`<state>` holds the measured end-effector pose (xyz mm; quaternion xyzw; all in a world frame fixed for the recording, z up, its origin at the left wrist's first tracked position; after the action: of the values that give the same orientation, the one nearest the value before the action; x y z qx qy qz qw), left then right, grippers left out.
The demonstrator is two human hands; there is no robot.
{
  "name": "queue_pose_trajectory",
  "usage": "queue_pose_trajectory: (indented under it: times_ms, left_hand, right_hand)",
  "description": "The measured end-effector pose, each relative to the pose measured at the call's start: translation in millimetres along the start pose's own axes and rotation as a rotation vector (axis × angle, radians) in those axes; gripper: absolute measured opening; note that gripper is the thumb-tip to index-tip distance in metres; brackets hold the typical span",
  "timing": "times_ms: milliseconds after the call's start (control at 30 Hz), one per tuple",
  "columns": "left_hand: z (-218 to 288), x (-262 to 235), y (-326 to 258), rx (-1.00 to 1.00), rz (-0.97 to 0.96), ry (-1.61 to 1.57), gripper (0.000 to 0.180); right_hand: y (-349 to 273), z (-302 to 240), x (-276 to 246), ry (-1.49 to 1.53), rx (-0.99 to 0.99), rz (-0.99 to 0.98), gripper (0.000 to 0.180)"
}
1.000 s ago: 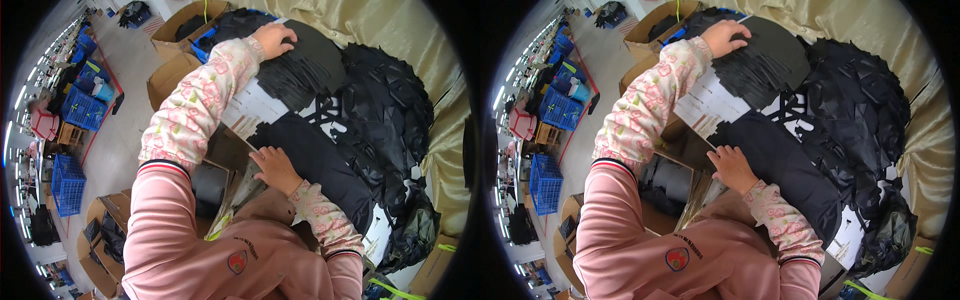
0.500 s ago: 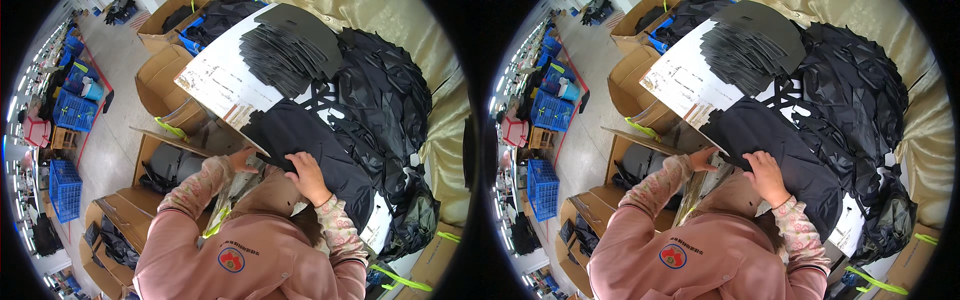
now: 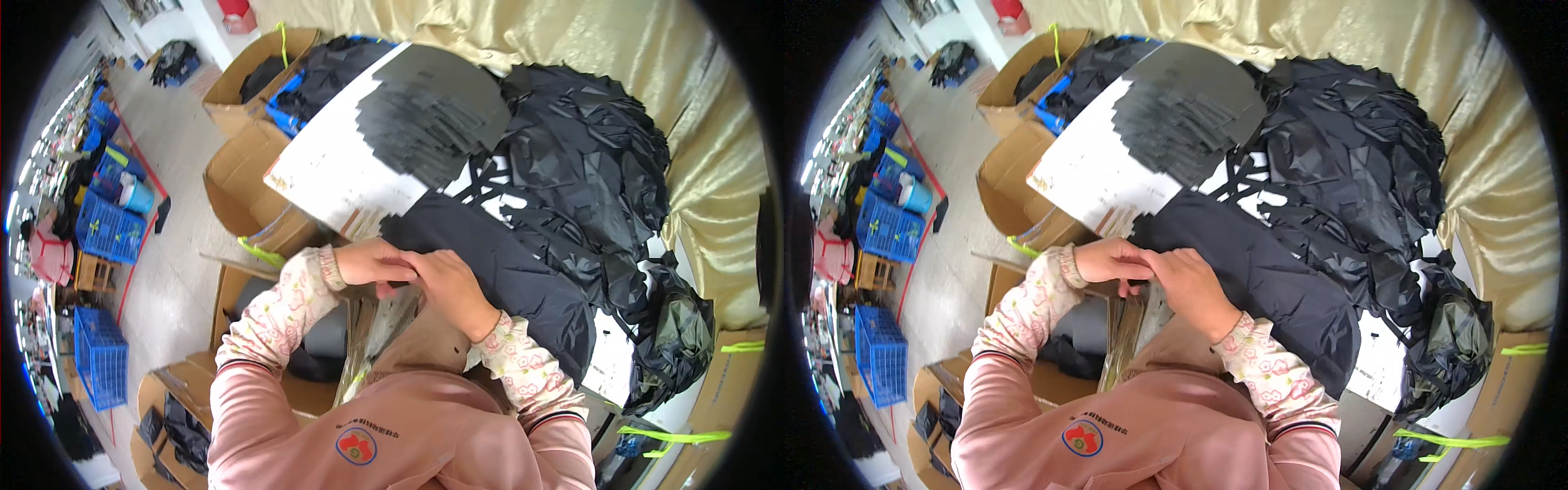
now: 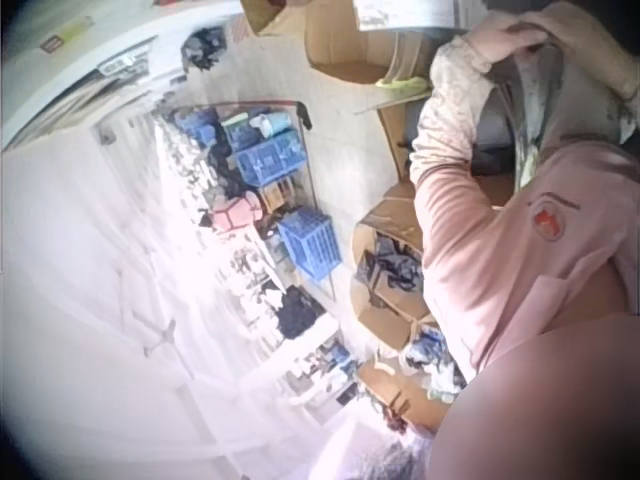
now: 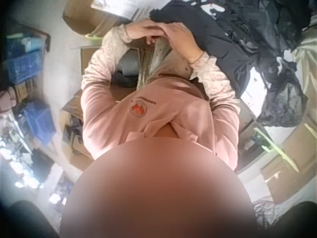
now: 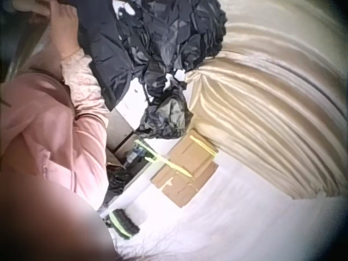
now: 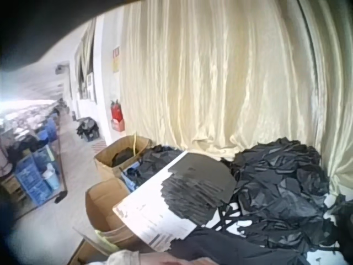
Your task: Sorting and organizing black fabric panels and straps on a workbench into boxes.
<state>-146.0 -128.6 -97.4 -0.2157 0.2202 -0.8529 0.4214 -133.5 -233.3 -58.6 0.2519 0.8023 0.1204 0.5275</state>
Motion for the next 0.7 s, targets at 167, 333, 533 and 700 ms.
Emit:
queue_pose_trajectory:
  times_ms: [167, 333, 533, 700]
  left_hand:
    - [122.9, -102.5, -9.8, 0.281, 0.827, 0.795, 0.039]
    - [217.3, -150.6, 21.5, 0.376, 1.364, 1.486, 0.053]
    - [227.5, -198.3, 45.0, -0.119, 1.018, 1.567, 0.057]
    - [236.6, -150.2, 7.2, 0.366, 0.940, 1.258, 0.044]
  right_hand:
    - [-29.9, 53.9, -31.1, 0.777, 0.536, 0.474, 0.011]
    - [-31.7, 60.4, -53.0, 0.907, 0.543, 0.483, 0.012]
    - [-31.6, 62.9, -59.2, 0.900, 0.539, 0.494, 0.013]
    - [-37.5, 68.3, -48.2, 0.830, 0.527, 0.531, 0.013]
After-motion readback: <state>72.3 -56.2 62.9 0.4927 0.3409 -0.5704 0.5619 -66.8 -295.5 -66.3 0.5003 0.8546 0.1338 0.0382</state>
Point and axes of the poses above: each hand's wrist, its own y-axis towards the middle knuckle, its own x-axis out of the palm, z = x × y, the point moved 8 cm from there along y, towards the middle knuckle, and after that the axes turned 13 degrees about -x, right-handed, at the moved point
